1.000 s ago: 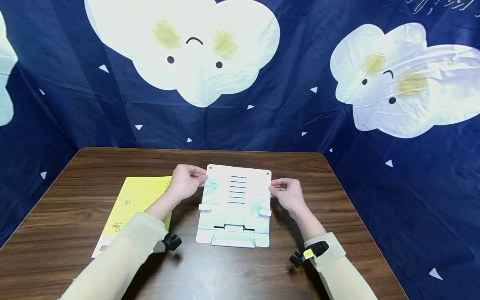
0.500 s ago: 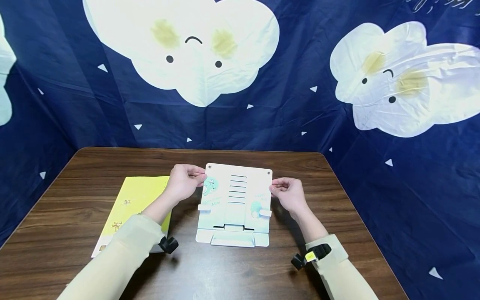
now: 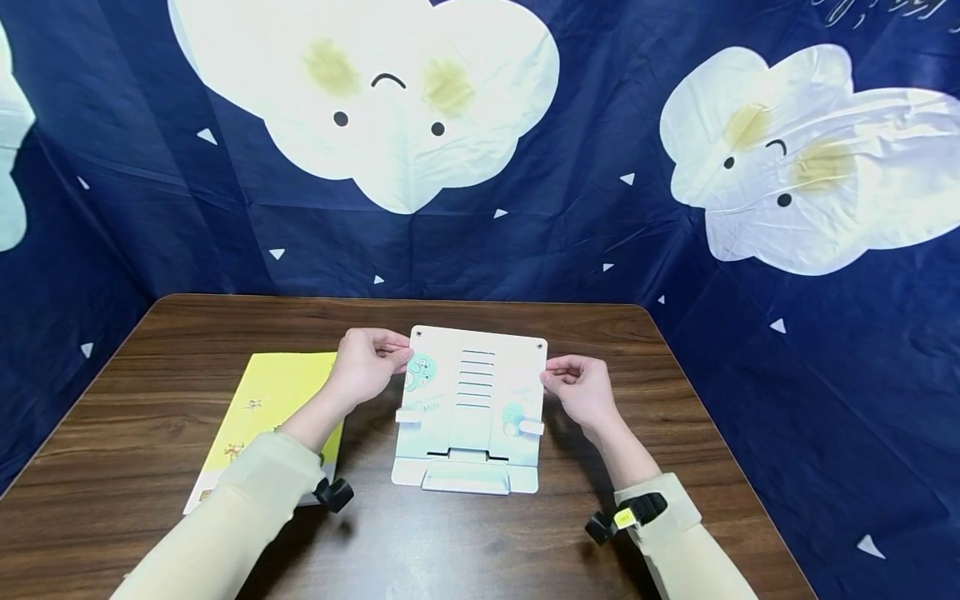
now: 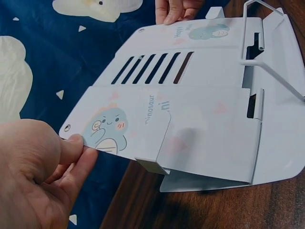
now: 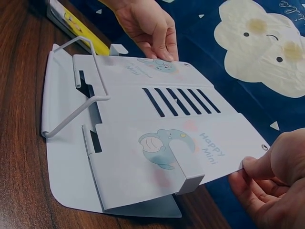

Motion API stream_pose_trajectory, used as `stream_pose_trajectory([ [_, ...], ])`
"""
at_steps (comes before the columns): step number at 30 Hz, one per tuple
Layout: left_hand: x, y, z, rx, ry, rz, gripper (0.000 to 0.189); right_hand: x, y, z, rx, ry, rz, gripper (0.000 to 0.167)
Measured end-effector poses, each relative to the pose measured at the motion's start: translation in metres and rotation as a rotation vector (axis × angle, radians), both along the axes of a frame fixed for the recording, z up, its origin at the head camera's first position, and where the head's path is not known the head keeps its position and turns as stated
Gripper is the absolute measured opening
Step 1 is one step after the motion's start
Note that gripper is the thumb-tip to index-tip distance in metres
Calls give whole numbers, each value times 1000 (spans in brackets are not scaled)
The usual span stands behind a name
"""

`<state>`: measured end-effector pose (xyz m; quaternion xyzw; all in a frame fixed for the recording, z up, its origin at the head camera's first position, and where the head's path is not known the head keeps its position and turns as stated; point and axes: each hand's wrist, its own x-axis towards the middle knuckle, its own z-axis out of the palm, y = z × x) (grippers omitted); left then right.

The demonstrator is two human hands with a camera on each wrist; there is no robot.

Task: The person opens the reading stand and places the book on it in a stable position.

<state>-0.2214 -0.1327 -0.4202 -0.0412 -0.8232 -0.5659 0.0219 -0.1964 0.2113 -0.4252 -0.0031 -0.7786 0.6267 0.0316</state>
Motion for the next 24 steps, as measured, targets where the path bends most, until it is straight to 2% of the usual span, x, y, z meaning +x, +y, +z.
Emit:
stream_pose_trajectory([
  [24, 13, -2, 7, -12, 70, -3, 11, 12, 3, 9, 1, 24, -2, 8],
])
